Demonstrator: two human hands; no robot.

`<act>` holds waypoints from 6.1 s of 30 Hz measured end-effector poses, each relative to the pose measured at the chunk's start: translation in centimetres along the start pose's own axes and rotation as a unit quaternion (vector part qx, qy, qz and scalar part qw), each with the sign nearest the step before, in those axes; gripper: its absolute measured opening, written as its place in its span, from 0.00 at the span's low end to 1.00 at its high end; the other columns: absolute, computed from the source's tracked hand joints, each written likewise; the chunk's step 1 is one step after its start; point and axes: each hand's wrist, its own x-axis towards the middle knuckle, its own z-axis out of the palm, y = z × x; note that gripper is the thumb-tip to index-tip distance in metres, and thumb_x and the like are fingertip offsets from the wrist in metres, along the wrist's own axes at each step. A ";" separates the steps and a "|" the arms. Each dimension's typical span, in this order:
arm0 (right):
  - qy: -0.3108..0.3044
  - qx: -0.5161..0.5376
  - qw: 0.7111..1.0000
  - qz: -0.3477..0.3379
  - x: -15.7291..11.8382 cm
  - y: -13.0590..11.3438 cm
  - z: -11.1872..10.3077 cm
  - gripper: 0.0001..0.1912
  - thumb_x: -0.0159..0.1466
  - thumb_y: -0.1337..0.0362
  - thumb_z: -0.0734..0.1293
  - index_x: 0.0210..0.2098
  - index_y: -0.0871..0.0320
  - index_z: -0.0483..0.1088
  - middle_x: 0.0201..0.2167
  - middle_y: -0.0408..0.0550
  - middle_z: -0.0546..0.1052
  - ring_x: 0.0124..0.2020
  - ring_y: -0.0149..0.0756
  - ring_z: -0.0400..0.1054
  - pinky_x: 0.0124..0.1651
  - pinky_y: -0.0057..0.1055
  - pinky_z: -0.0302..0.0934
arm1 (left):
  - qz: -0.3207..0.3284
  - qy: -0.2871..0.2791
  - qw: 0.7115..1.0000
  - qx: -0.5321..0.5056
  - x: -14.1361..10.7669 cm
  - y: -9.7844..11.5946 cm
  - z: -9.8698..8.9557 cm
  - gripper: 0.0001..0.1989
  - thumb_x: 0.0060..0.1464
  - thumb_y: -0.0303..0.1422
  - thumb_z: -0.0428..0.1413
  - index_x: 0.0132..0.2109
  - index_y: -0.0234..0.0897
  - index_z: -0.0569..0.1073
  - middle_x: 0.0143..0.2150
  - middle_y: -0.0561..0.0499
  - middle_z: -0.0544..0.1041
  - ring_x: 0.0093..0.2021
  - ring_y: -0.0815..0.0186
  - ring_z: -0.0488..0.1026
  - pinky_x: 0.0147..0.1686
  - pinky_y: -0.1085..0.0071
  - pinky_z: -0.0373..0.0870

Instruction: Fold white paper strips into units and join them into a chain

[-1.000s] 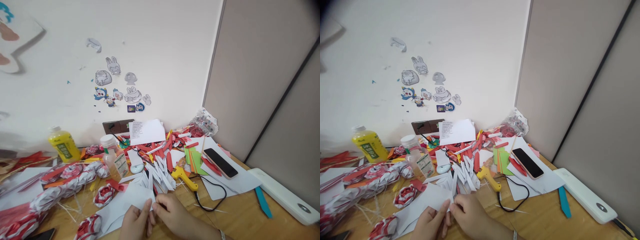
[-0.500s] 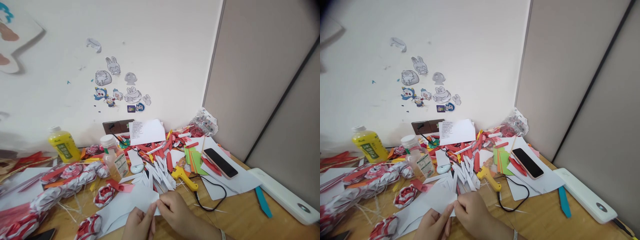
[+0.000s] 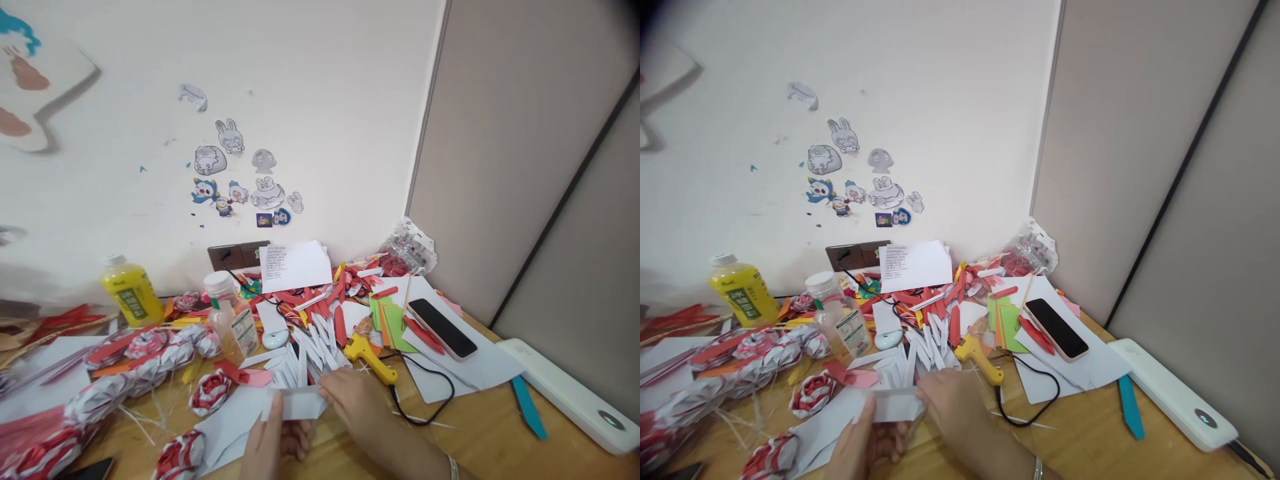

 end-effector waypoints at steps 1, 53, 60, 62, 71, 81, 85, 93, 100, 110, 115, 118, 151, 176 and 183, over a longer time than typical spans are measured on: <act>0.001 -0.012 1.000 0.007 0.1 0.1 -0.3 0.10 0.62 0.67 0.56 0.27 0.58 0.65 0.22 0.42 0.69 0.25 0.31 0.61 0.26 0.26 0.46 | 0.018 0.014 1.000 -0.018 0.3 0.0 -0.4 0.27 0.39 0.55 0.50 0.21 0.32 0.72 0.15 0.50 0.72 0.15 0.67 0.67 0.14 0.73 0.62; -0.013 0.129 0.991 -0.046 -0.2 -0.9 -0.7 0.06 0.57 0.71 0.64 0.34 0.56 0.68 0.31 0.43 0.70 0.35 0.32 0.61 0.37 0.27 0.53 | 0.050 0.029 0.994 0.096 -0.2 0.9 0.4 0.18 0.40 0.44 0.57 0.35 0.35 0.67 0.15 0.55 0.75 0.19 0.65 0.69 0.19 0.74 0.63; 0.007 0.137 0.990 -0.042 -0.1 -0.8 -0.7 0.05 0.59 0.69 0.62 0.31 0.57 0.69 0.28 0.44 0.71 0.32 0.32 0.61 0.34 0.26 0.53 | 0.056 0.016 0.992 0.113 -0.1 0.8 0.4 0.14 0.39 0.44 0.57 0.26 0.37 0.69 0.15 0.55 0.74 0.18 0.66 0.66 0.19 0.75 0.62; 0.010 0.146 0.989 -0.028 -0.1 -0.8 -0.7 0.05 0.59 0.69 0.62 0.30 0.57 0.70 0.27 0.44 0.71 0.32 0.32 0.61 0.34 0.27 0.53 | 0.054 0.014 0.991 0.125 -0.2 0.8 0.4 0.14 0.40 0.44 0.56 0.25 0.37 0.69 0.15 0.56 0.73 0.18 0.67 0.65 0.19 0.75 0.61; 0.048 0.267 0.954 0.124 0.1 -1.5 -0.3 0.05 0.53 0.73 0.67 0.24 0.58 0.69 0.26 0.41 0.67 0.31 0.31 0.62 0.34 0.25 0.56 | 0.056 -0.023 0.989 0.135 -0.4 0.9 0.5 0.14 0.43 0.43 0.55 0.24 0.35 0.70 0.14 0.56 0.71 0.18 0.68 0.64 0.19 0.75 0.59; 0.038 0.340 0.924 0.172 0.4 -1.3 0.2 0.06 0.51 0.76 0.65 0.23 0.60 0.68 0.22 0.40 0.67 0.27 0.29 0.62 0.31 0.24 0.56 | 0.069 -0.038 0.986 0.145 -0.3 0.4 0.6 0.15 0.46 0.44 0.52 0.25 0.36 0.69 0.13 0.56 0.71 0.16 0.69 0.63 0.18 0.75 0.58; 0.039 0.333 0.922 0.193 0.4 -1.4 -0.1 0.06 0.50 0.76 0.64 0.22 0.60 0.68 0.23 0.40 0.67 0.27 0.29 0.62 0.30 0.24 0.56 | 0.079 -0.028 0.983 0.165 -0.7 0.4 1.1 0.14 0.45 0.43 0.53 0.26 0.36 0.69 0.15 0.56 0.70 0.16 0.68 0.64 0.17 0.75 0.58; 0.037 0.322 0.929 0.177 0.3 -1.2 -0.1 0.04 0.52 0.73 0.64 0.24 0.59 0.69 0.23 0.41 0.68 0.28 0.30 0.62 0.31 0.24 0.56 | 0.077 -0.021 0.981 0.176 -0.9 0.5 1.2 0.13 0.46 0.42 0.53 0.25 0.36 0.68 0.17 0.55 0.71 0.16 0.69 0.65 0.18 0.75 0.59; 0.027 0.360 0.915 0.180 0.3 -1.3 -0.6 0.05 0.54 0.71 0.64 0.29 0.59 0.71 0.26 0.42 0.72 0.29 0.31 0.64 0.33 0.25 0.57 | 0.067 -0.022 0.986 0.154 -0.3 0.3 0.9 0.13 0.47 0.41 0.52 0.27 0.35 0.68 0.13 0.58 0.68 0.14 0.71 0.62 0.16 0.76 0.57; 0.018 0.351 0.913 0.207 0.3 -1.4 -0.2 0.06 0.51 0.73 0.64 0.26 0.60 0.71 0.23 0.42 0.72 0.27 0.30 0.64 0.31 0.24 0.57 | 0.075 -0.039 0.976 0.202 -0.7 0.3 1.0 0.13 0.49 0.40 0.51 0.23 0.36 0.66 0.17 0.56 0.70 0.16 0.71 0.64 0.18 0.76 0.59; 0.014 0.349 0.914 0.208 0.3 -1.4 -0.2 0.05 0.51 0.73 0.64 0.26 0.59 0.71 0.24 0.42 0.72 0.27 0.30 0.64 0.31 0.24 0.57 | 0.076 -0.039 0.974 0.210 -0.7 0.1 1.0 0.12 0.49 0.40 0.50 0.24 0.36 0.66 0.18 0.56 0.69 0.17 0.70 0.64 0.19 0.75 0.60; 0.014 0.344 0.916 0.205 0.2 -1.3 0.0 0.05 0.51 0.72 0.64 0.26 0.59 0.72 0.24 0.42 0.72 0.27 0.30 0.64 0.31 0.23 0.57 | 0.082 -0.049 0.972 0.216 -0.7 0.1 1.0 0.12 0.50 0.40 0.49 0.25 0.36 0.66 0.19 0.56 0.70 0.18 0.70 0.64 0.20 0.75 0.60; 0.024 0.316 0.922 0.224 0.0 -1.7 0.5 0.07 0.49 0.75 0.64 0.25 0.59 0.70 0.19 0.38 0.67 0.23 0.27 0.60 0.26 0.21 0.52 | 0.080 -0.036 0.967 0.241 -1.3 0.8 1.5 0.13 0.48 0.39 0.50 0.22 0.37 0.67 0.16 0.56 0.69 0.18 0.68 0.64 0.21 0.74 0.61; 0.127 0.119 0.980 0.093 -0.3 -1.2 -0.7 0.08 0.57 0.69 0.61 0.37 0.57 0.67 0.29 0.46 0.70 0.32 0.36 0.62 0.35 0.30 0.55 | 0.118 0.041 0.950 0.285 -1.4 0.5 1.0 0.08 0.47 0.35 0.50 0.24 0.38 0.67 0.16 0.57 0.67 0.19 0.66 0.63 0.21 0.74 0.59; 0.070 0.008 0.996 -0.062 0.1 -1.3 -2.5 0.07 0.60 0.69 0.59 0.34 0.55 0.68 0.32 0.45 0.71 0.36 0.37 0.59 0.46 0.39 0.47 | 0.158 0.045 0.928 0.335 -1.9 0.8 1.1 0.09 0.45 0.35 0.51 0.21 0.38 0.68 0.16 0.57 0.66 0.21 0.66 0.63 0.23 0.74 0.58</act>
